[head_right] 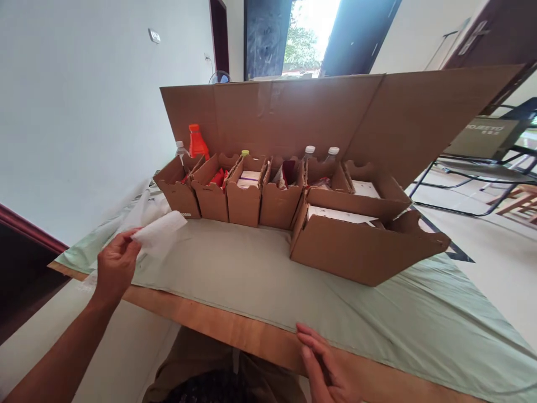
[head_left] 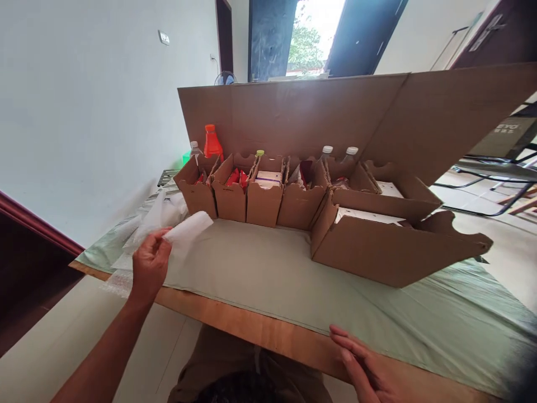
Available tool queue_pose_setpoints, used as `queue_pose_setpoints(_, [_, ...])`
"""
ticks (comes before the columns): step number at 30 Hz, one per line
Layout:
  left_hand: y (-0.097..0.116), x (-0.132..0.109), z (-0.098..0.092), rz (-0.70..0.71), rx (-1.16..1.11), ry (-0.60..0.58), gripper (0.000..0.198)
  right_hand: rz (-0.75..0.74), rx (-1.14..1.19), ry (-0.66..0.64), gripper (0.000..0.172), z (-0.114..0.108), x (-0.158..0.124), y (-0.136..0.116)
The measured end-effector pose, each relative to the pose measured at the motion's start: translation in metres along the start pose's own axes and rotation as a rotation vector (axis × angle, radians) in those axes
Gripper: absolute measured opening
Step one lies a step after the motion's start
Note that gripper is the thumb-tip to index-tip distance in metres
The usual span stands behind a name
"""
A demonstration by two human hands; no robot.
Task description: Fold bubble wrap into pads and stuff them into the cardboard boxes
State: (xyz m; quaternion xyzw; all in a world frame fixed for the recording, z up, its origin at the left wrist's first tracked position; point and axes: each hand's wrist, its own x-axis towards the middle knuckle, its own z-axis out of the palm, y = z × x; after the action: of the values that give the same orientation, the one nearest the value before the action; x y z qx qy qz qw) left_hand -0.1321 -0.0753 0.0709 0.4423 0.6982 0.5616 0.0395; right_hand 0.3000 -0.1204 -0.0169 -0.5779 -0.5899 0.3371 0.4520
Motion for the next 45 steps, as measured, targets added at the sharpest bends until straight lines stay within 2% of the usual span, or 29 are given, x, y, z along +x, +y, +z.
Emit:
queue_pose_setpoints(3, [0.035,-0.039,0.022,-0.173,-0.295,-0.092,0.036,0.002,0.095,-0.122,0.040,0.030,0.008,-0.019])
queue_pose_setpoints(6, [0.069,-0.082,0.051,-0.545,-0.761,-0.230,0.038,-0.034,0.261,-0.274,0.074,0.062,0.023,-0.037])
queue_pose_setpoints(8, [0.084,-0.108,0.069,-0.720,-0.915,-0.334,0.039,-0.050,0.416,-0.345,0.093,0.076,0.033,-0.045])
queue_pose_setpoints(9, [0.088,-0.118,0.077,-0.778,-0.945,-0.381,0.038,-0.039,0.490,-0.385,0.095,0.080,0.038,-0.047])
queue_pose_setpoints(10, [0.089,-0.126,0.083,-0.833,-0.962,-0.431,0.036,-0.013,0.550,-0.442,0.091,0.080,0.041,-0.047])
queue_pose_setpoints(13, [0.079,-0.129,0.097,-0.958,-0.979,-0.530,0.028,0.143,0.629,-0.559,0.052,0.069,0.046,-0.046])
queue_pose_setpoints(14, [0.072,-0.125,0.100,-0.981,-0.980,-0.524,0.026,0.204,0.624,-0.541,0.044,0.061,0.048,-0.045])
queue_pose_setpoints(16, [0.057,-0.114,0.101,-0.989,-0.958,-0.434,0.026,0.293,0.583,-0.461,0.042,0.044,0.055,-0.045])
queue_pose_setpoints(18, [0.047,-0.107,0.097,-0.893,-0.857,-0.268,0.029,0.327,0.514,-0.447,0.042,0.030,0.067,-0.046])
queue_pose_setpoints(20, [0.044,-0.109,0.093,-0.638,-0.652,-0.188,0.032,0.340,0.457,-0.506,0.040,0.022,0.078,-0.048])
queue_pose_setpoints(22, [0.047,-0.118,0.092,-0.273,-0.398,-0.273,0.034,0.348,0.434,-0.568,0.038,0.023,0.086,-0.050])
queue_pose_setpoints(24, [0.052,-0.128,0.102,0.054,-0.169,-0.440,0.044,0.341,0.436,-0.621,0.037,0.028,0.087,-0.051])
queue_pose_setpoints(26, [0.056,-0.134,0.119,0.248,-0.017,-0.586,0.056,0.319,0.440,-0.669,0.037,0.031,0.084,-0.051])
queue_pose_setpoints(28, [0.055,-0.133,0.139,0.300,0.064,-0.728,0.053,0.305,0.428,-0.680,0.036,0.029,0.078,-0.049])
queue_pose_setpoints(30, [0.052,-0.124,0.154,0.295,0.097,-0.854,0.029,0.321,0.420,-0.644,0.037,0.021,0.072,-0.046])
queue_pose_setpoints(31, [0.051,-0.117,0.157,0.289,0.105,-0.892,0.021,0.343,0.427,-0.613,0.038,0.015,0.069,-0.043])
queue_pose_setpoints(34, [0.051,-0.086,0.155,0.284,0.120,-0.920,0.027,0.446,0.513,-0.486,0.039,-0.001,0.059,-0.034])
queue_pose_setpoints(36, [0.055,-0.056,0.152,0.269,0.154,-0.883,0.028,0.513,0.569,-0.398,0.040,-0.007,0.053,-0.029])
queue_pose_setpoints(38, [0.060,-0.023,0.155,0.255,0.218,-0.792,0.024,0.548,0.586,-0.340,0.043,-0.006,0.050,-0.024])
queue_pose_setpoints(41, [0.067,0.016,0.175,0.275,0.325,-0.632,0.016,0.529,0.526,-0.328,0.058,0.009,0.045,-0.020])
queue_pose_setpoints(43, [0.068,0.024,0.192,0.300,0.367,-0.549,0.015,0.477,0.481,-0.343,0.066,0.025,0.039,-0.018])
queue_pose_setpoints(45, [0.067,0.012,0.205,0.348,0.360,-0.432,0.030,0.422,0.453,-0.344,0.070,0.040,0.029,-0.017])
